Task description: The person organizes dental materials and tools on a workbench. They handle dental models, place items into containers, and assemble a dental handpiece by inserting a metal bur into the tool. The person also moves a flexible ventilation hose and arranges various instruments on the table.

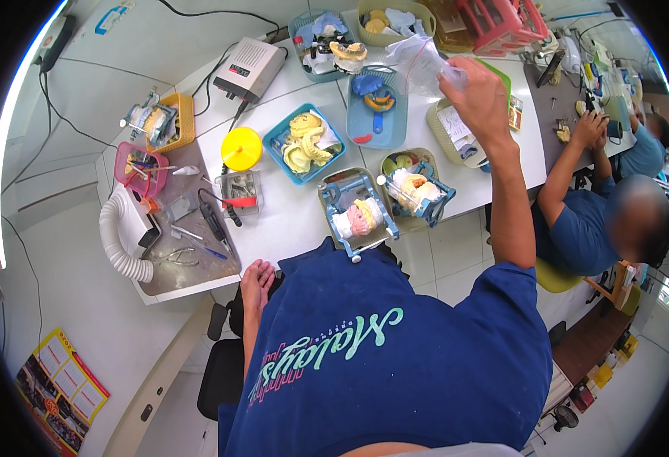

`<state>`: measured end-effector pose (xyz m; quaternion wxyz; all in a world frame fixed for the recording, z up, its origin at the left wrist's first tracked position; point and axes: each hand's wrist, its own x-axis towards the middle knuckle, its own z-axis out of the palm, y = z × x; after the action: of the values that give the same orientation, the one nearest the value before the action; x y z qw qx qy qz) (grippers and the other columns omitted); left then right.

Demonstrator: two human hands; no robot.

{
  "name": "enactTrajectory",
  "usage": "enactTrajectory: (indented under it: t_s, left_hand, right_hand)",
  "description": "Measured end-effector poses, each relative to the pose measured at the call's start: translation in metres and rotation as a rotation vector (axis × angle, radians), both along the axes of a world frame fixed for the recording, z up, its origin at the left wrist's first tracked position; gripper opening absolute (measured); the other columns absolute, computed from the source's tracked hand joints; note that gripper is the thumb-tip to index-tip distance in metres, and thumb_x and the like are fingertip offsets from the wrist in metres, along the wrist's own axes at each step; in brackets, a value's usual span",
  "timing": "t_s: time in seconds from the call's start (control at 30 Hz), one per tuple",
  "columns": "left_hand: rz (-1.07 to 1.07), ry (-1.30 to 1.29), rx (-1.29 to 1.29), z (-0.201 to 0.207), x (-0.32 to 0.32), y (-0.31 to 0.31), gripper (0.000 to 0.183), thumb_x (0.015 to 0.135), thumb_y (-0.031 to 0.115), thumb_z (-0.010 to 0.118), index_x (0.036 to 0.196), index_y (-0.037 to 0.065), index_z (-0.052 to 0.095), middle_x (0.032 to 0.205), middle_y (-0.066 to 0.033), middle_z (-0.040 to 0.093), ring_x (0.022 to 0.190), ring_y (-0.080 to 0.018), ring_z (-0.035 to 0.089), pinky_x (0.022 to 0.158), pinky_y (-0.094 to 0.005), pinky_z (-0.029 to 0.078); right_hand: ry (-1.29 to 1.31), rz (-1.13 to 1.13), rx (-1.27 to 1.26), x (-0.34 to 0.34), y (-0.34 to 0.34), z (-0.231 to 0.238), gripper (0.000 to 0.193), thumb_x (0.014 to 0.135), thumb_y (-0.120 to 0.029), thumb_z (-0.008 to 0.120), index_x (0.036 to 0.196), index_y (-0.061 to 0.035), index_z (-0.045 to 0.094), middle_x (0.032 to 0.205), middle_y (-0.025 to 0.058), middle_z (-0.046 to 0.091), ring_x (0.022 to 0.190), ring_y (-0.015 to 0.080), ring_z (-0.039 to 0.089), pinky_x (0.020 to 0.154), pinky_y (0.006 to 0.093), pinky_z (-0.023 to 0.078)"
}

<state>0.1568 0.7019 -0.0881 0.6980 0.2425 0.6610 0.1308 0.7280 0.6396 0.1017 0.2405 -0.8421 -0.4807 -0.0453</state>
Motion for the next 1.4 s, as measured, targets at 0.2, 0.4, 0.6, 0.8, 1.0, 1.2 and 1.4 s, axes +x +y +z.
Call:
enactTrajectory:
  t_s: [0.2,0.4,0.6,0.8,1.0,1.2,1.4]
  left_hand:
    - [-0.002,0.012,0.006,-0.002,0.0,0.0,0.043,0.102,0.031,0.05,0.131,0.0,0.049,0.119,-0.0142,0.061,0.108,-0.0246,0.062,0.094,-0.0351,0.051]
    - [-0.009,-0.002,0.023,0.007,0.007,-0.001,0.044,0.102,0.031,0.05,0.132,-0.001,0.048,0.12,-0.0149,0.061,0.11,-0.0252,0.061,0.095,-0.036,0.05]
    - [-0.001,-0.025,0.035,0.012,0.007,-0.005,0.042,0.103,0.029,0.049,0.132,-0.001,0.048,0.122,-0.0153,0.06,0.111,-0.0252,0.061,0.095,-0.0359,0.049]
    - [0.011,-0.065,0.044,0.014,0.003,-0.011,0.042,0.103,0.028,0.049,0.134,-0.001,0.047,0.123,-0.0148,0.06,0.113,-0.0251,0.06,0.096,-0.0361,0.049]
    - [-0.005,-0.092,0.057,0.006,-0.005,-0.012,0.045,0.102,0.031,0.051,0.136,0.001,0.046,0.125,-0.013,0.06,0.114,-0.0247,0.06,0.097,-0.0366,0.049]
    - [-0.003,-0.102,0.056,-0.003,-0.017,-0.012,0.045,0.102,0.031,0.052,0.135,0.002,0.046,0.124,-0.013,0.06,0.114,-0.0248,0.06,0.097,-0.0364,0.049]
    - [-0.01,-0.112,0.06,-0.003,-0.017,-0.011,0.046,0.101,0.032,0.055,0.134,0.001,0.047,0.123,-0.014,0.06,0.115,-0.0251,0.06,0.096,-0.0362,0.05]
  right_hand:
    - [0.013,0.026,0.0,0.002,0.001,-0.004,0.028,0.083,-0.026,0.069,0.099,-0.0033,0.068,0.092,0.0146,0.067,0.082,0.0343,0.066,0.077,0.0419,0.051]
    - [0.076,0.105,-0.156,-0.018,0.017,-0.042,0.033,0.081,-0.03,0.07,0.103,-0.005,0.071,0.097,0.0156,0.068,0.087,0.0352,0.067,0.08,0.0429,0.052]
    - [0.132,0.135,-0.545,-0.041,0.04,-0.074,0.042,0.078,-0.036,0.074,0.108,-0.0072,0.068,0.1,0.0199,0.07,0.092,0.0373,0.068,0.08,0.0471,0.054]
    - [0.052,0.11,-0.433,-0.042,0.037,-0.077,0.061,0.074,-0.045,0.078,0.119,-0.0088,0.062,0.095,0.021,0.071,0.092,0.0372,0.069,0.08,0.0476,0.054]
    - [0.123,0.087,-0.556,-0.038,0.034,-0.057,0.065,0.071,-0.045,0.08,0.123,-0.0096,0.063,0.101,0.0223,0.07,0.097,0.0363,0.068,0.083,0.0469,0.054]
    - [0.089,0.078,-0.387,-0.035,0.03,-0.059,0.073,0.071,-0.033,0.082,0.131,-0.0091,0.048,0.122,0.0215,0.057,0.106,0.0413,0.061,0.09,0.0486,0.049]
    - [-0.043,0.221,-0.397,-0.043,0.042,-0.066,0.051,0.074,-0.017,0.078,0.115,-0.006,0.051,0.11,0.0217,0.057,0.096,0.0423,0.064,0.08,0.0498,0.053]
